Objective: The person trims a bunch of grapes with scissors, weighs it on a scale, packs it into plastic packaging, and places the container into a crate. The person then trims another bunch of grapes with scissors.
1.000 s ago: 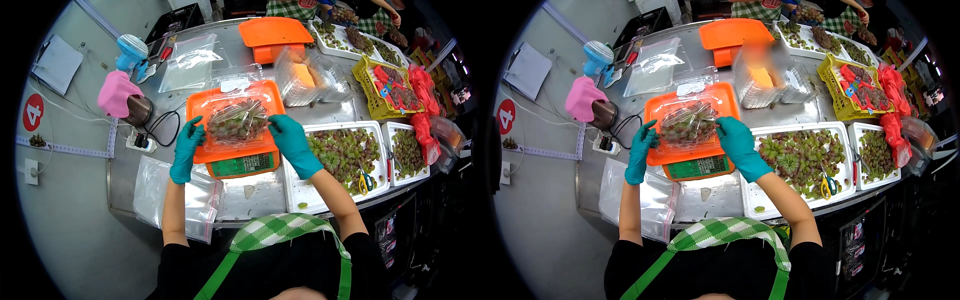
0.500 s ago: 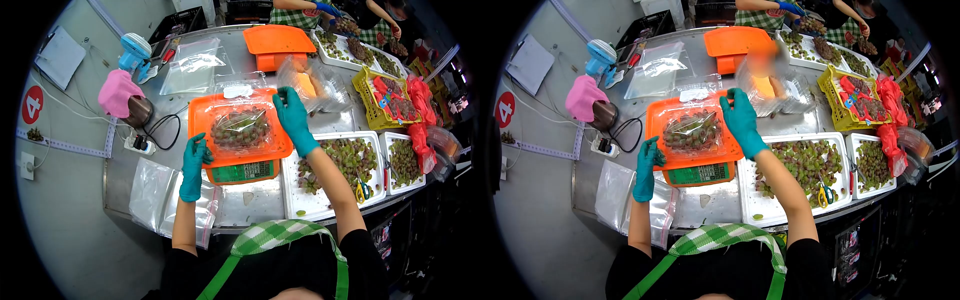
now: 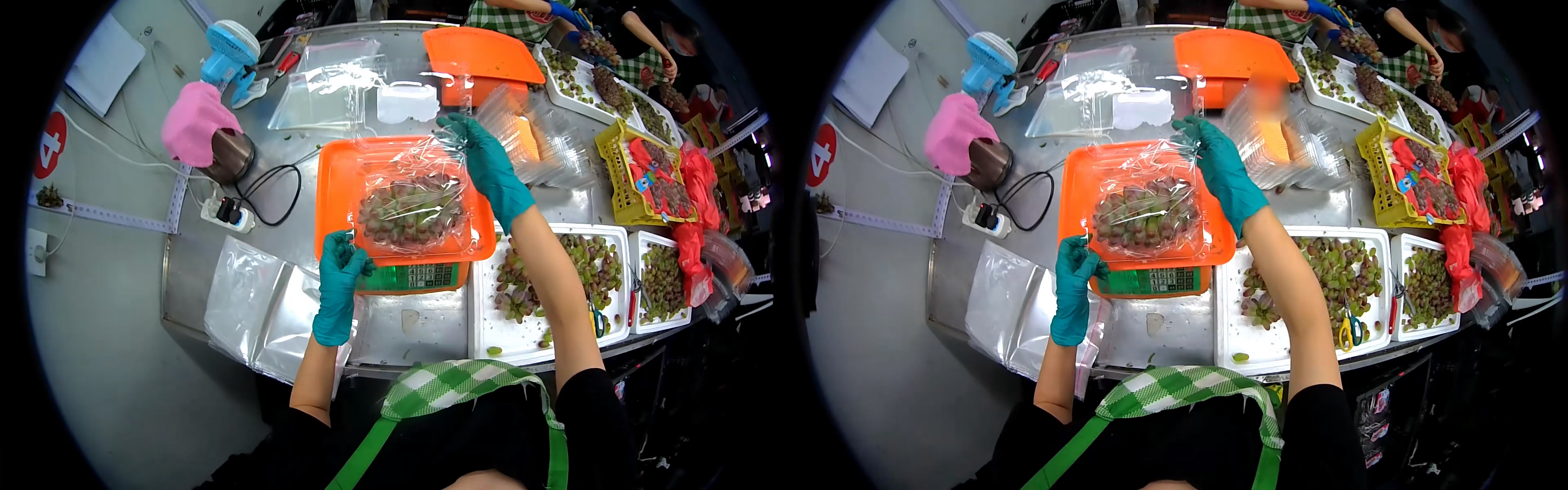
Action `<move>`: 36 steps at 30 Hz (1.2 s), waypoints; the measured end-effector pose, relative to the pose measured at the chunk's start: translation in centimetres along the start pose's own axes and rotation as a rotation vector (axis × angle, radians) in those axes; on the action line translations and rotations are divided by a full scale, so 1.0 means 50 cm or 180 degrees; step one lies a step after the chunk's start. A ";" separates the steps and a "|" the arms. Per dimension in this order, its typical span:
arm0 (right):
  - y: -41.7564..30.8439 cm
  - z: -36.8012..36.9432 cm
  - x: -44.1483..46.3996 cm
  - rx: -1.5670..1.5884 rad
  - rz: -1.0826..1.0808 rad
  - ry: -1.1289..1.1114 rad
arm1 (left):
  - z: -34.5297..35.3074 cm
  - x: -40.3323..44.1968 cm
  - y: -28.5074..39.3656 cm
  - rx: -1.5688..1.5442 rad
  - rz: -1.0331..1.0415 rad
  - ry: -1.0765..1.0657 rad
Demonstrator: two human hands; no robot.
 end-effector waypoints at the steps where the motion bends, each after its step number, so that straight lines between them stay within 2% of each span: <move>1: -0.010 0.011 -0.013 -0.0074 -0.0087 -0.0050 | -0.001 -0.003 -0.002 -0.0025 0.0010 0.0047; 3: -0.025 0.034 -0.044 -0.0180 -0.0253 0.0089 | 0.000 -0.010 -0.002 -0.0030 0.0027 0.0110; 11: -0.043 0.075 -0.063 -0.0364 -0.0476 -0.0341 | -0.013 -0.027 -0.022 0.0014 0.0309 0.0050; 20: -0.055 0.092 -0.072 -0.0459 -0.0759 -0.0885 | -0.008 -0.030 -0.019 0.0084 0.0227 0.0191; 29: -0.070 0.104 -0.121 -0.0397 -0.0853 -0.0786 | -0.007 -0.051 -0.030 0.0124 0.0656 0.0293; 32: -0.071 0.104 -0.129 -0.0428 -0.0875 -0.0739 | -0.013 -0.054 -0.030 0.0585 0.0824 0.0180; 36: -0.071 0.113 -0.133 -0.0492 -0.0892 -0.0798 | -0.010 -0.053 -0.028 0.0410 0.0761 0.0223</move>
Point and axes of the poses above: each hand's wrist, its own x-axis towards the middle knuckle, its own z-axis out of the palm, y = z × x, the point moved 6 cm from there along x, towards the middle knuckle, and after that the axes turned 11 degrees about z, right-handed, at the moved point
